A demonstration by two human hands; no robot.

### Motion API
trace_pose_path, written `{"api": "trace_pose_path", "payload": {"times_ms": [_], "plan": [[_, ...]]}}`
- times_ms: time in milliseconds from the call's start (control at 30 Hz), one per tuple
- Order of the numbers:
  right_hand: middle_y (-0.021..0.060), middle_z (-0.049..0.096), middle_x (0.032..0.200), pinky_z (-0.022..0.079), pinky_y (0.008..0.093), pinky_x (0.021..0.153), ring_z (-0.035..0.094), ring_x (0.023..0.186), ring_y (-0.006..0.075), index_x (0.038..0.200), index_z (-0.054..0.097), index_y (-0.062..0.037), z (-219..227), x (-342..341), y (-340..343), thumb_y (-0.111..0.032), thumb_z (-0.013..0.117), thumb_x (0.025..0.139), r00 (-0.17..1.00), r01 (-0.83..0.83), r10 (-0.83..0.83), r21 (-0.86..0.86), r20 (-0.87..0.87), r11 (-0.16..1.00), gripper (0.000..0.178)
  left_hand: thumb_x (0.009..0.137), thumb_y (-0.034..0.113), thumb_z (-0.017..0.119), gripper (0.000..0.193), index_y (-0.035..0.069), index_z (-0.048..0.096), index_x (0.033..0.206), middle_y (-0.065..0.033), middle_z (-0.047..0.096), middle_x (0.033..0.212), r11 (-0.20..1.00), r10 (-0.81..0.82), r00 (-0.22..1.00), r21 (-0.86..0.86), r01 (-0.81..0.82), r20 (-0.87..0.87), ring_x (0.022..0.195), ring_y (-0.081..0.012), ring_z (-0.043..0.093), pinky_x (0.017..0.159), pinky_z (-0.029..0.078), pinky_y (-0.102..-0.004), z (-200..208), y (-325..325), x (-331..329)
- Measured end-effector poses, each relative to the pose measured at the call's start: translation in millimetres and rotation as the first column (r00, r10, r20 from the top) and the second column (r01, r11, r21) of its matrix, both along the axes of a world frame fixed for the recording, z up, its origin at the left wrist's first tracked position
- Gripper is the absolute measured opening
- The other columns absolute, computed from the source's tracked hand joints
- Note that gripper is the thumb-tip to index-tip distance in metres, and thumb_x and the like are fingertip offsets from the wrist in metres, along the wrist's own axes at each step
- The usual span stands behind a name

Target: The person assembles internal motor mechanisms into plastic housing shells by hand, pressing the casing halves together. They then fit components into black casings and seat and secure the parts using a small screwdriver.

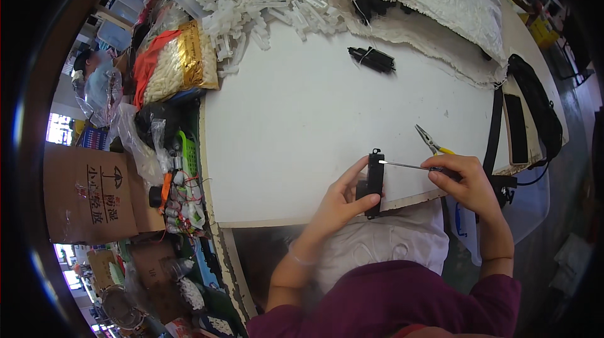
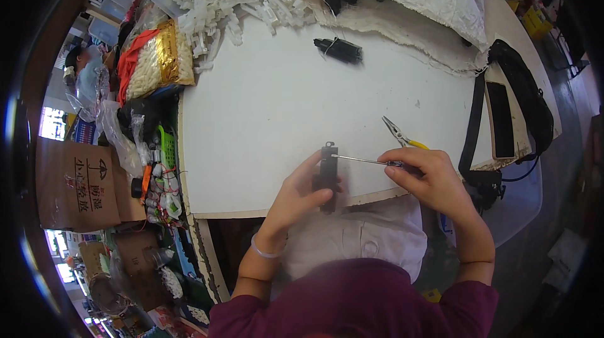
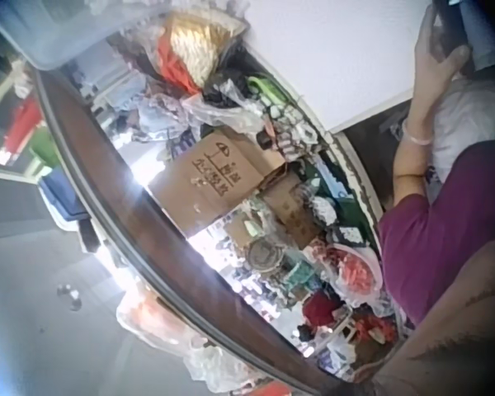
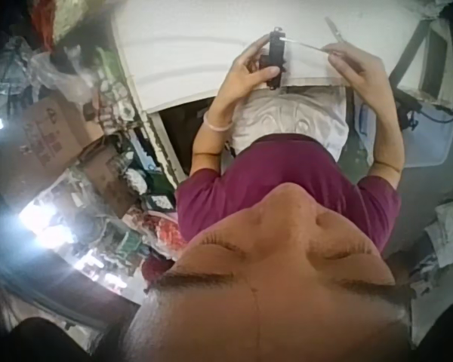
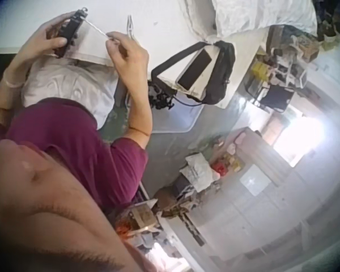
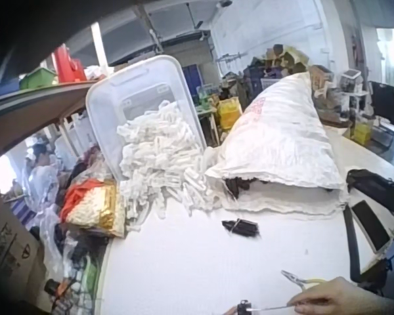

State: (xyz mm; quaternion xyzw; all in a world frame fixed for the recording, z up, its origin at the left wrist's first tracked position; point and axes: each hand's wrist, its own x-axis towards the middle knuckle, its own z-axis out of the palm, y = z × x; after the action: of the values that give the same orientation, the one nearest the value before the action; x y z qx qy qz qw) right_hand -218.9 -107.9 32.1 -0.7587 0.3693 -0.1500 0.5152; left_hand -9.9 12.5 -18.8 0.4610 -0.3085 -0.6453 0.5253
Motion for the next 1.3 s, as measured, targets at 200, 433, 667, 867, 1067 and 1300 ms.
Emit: {"api": "trace_pose_path", "payload": {"times_ms": [200, 433, 667, 867, 1067, 1300], "plan": [[0.0069, 0.057, 0.07, 0.04, 0.0225, 0.054, 0.05, 0.057, 0.0107, 0.093, 0.061, -0.0018, 2.7, -1.1, 1.0, -0.01, 0.06, 0.078, 1.0, -0.006, 0.007, 0.018, -0.017, 1.0, 0.018, 0.08, 0.004, 0.061, 0.068, -0.001, 0.022, 0.135, -0.0099, 0.052, 0.11, 0.999, -0.03, 0.999, 0.021, 0.03, 0.029, 0.097, -0.0122, 0.052, 0.084, 0.042, -0.026, 0.8, 3.3, 1.0], [0.0032, 0.056, 0.068, 0.039, 0.0212, 0.056, 0.047, 0.059, 0.0076, 0.097, 0.061, -0.0018, -0.8, -4.0, -8.6, -0.011, 0.058, 0.081, 0.996, -0.087, 0.089, 0.188, -0.001, 0.978, 0.02, 0.08, 0.003, 0.061, 0.068, -0.001, 0.021, 0.136, -0.0087, 0.046, 0.12, 0.998, -0.05, 0.997, 0.035, 0.048, 0.058, 0.099, -0.0091, 0.048, 0.086, 0.038, -0.0227, 3.5, 4.7, 1.8], [-0.0005, 0.054, 0.064, 0.038, 0.0225, 0.052, 0.045, 0.055, 0.0062, 0.103, 0.061, -0.0052, -25.4, -6.2, -11.7, -0.012, 0.058, 0.081, 0.983, -0.18, 0.162, 0.251, 0.092, 0.951, 0.024, 0.08, 0.005, 0.061, 0.066, -0.002, 0.025, 0.134, -0.0075, 0.042, 0.126, 0.99, -0.138, 0.978, 0.022, 0.137, 0.158, 0.109, -0.0108, 0.042, 0.091, 0.033, -0.0234, 3.6, 4.6, -0.8], [0.0058, 0.049, 0.058, 0.041, 0.0305, 0.049, 0.05, 0.05, 0.0234, 0.101, 0.062, -0.0079, -20.1, -3.4, 8.9, -0.008, 0.06, 0.076, 0.942, -0.336, 0.227, -0.687, -0.247, 0.644, 0.026, 0.081, 0.005, 0.06, 0.065, -0.002, 0.024, 0.135, -0.0068, 0.051, 0.11, 0.993, -0.117, 0.981, 0.048, 0.111, 0.157, 0.089, -0.0085, 0.052, 0.079, 0.042, -0.0226, -1.9, 4.7, 1.4], [0.0096, 0.054, 0.063, 0.043, 0.03, 0.054, 0.053, 0.054, 0.0227, 0.103, 0.061, -0.0064, -20.6, 4.6, 13.0, -0.009, 0.056, 0.08, 0.98, -0.143, 0.17, -0.235, 0.1, 0.961, 0.023, 0.082, 0.006, 0.057, 0.065, 0.001, 0.02, 0.136, -0.0119, 0.053, 0.102, 0.998, 0.046, 0.997, 0.035, -0.044, -0.062, 0.085, -0.0191, 0.058, 0.077, 0.047, -0.0304, -4.5, -2.6, 0.0], [0.0124, 0.064, 0.077, 0.046, 0.0259, 0.065, 0.06, 0.067, 0.0185, 0.102, 0.062, -0.0045, -15.8, 9.1, 17.8, -0.017, 0.054, 0.085, 0.958, -0.286, 0.285, 0.131, 0.029, 0.949, 0.022, 0.083, 0.009, 0.057, 0.069, 0.001, 0.016, 0.137, -0.0165, 0.054, 0.103, 0.99, 0.138, 0.983, -0.018, -0.141, -0.118, 0.087, -0.0211, 0.058, 0.079, 0.047, -0.0326, -4.9, -13.0, 4.4]]}}
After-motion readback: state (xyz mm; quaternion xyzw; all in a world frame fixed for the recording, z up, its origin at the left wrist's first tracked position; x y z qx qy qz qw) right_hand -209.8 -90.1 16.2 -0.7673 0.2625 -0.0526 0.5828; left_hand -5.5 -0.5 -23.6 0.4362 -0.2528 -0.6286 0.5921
